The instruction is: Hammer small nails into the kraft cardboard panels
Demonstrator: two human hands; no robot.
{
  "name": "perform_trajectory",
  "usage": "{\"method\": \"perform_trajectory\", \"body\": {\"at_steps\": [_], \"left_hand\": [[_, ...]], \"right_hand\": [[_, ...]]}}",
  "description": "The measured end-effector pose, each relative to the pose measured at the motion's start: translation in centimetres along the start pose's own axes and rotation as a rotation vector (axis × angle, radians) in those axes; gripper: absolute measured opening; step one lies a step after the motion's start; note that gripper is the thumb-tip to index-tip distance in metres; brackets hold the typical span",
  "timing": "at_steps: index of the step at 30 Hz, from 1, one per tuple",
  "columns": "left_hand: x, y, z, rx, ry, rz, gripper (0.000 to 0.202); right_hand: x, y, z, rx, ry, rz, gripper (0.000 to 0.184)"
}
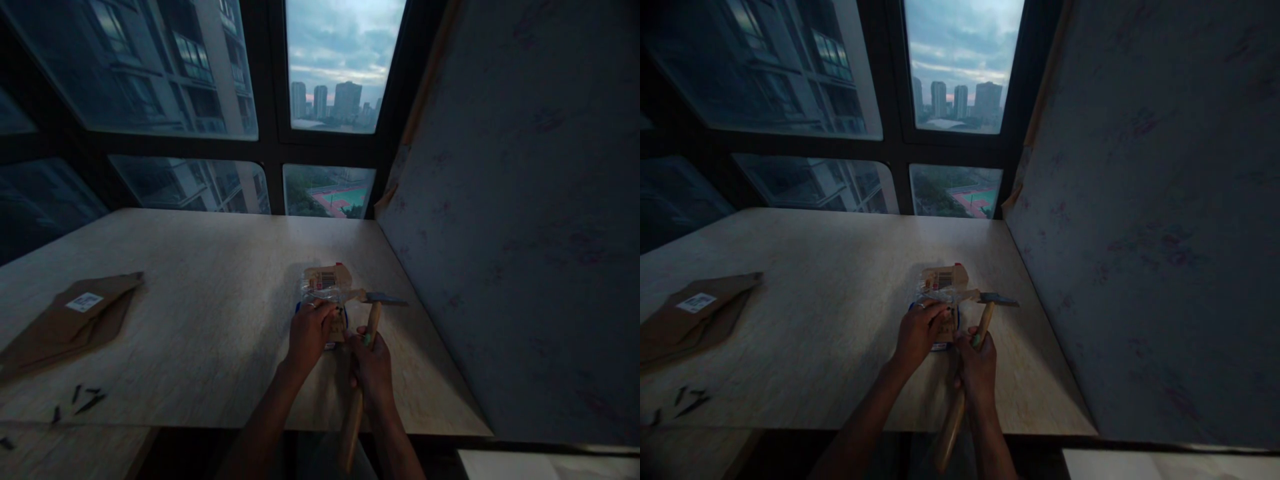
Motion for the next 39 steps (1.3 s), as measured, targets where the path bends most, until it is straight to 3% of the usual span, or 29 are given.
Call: {"method": "perform_trajectory", "body": {"at_steps": [5, 8, 11, 15, 20, 26, 39], "left_hand": [[-0.1, -0.2, 0.0, 0.008, -0.031, -0.024, 0.023], [-0.2, -0.3, -0.2, -0.001, -0.034, -0.028, 0.022], [-0.2, -0.4, -0.2, -0.008, -0.036, -0.027, 0.019], [-0.1, -0.4, -0.1, -0.006, -0.036, -0.038, 0.018], [0.0, -0.3, -0.1, 0.020, -0.012, -0.035, 0.016], [-0.1, -0.1, -0.1, 0.016, -0.011, -0.010, 0.017], [0.0, -0.2, -0.1, 0.057, -0.002, -0.042, 0.015]], "right_hand": [[-0.1, 1.0, -1.6, -0.097, 0.112, 0.034, 0.039], [-0.7, 2.5, -3.9, -0.146, 0.157, 0.030, 0.043], [-1.6, 3.7, -6.7, -0.215, 0.192, -0.078, 0.053], [-2.5, 3.6, -9.5, -0.430, 0.364, -0.277, 0.043], [-2.4, 1.6, -8.6, -0.667, 0.468, -0.464, 0.038], [-2.1, 1.9, -9.0, -0.663, 0.462, -0.390, 0.039], [-1.9, 1.9, -8.8, -0.817, 0.516, -0.463, 0.038]]}}
Point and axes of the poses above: each hand's wrist, its own x-axis towards the middle knuckle, its own y-axis out of the back of the hand, z = x × y, the point moved 7 cm from there along x, towards the middle knuckle, and after that the axes turned 14 degrees about z, right-handed, at the moved point
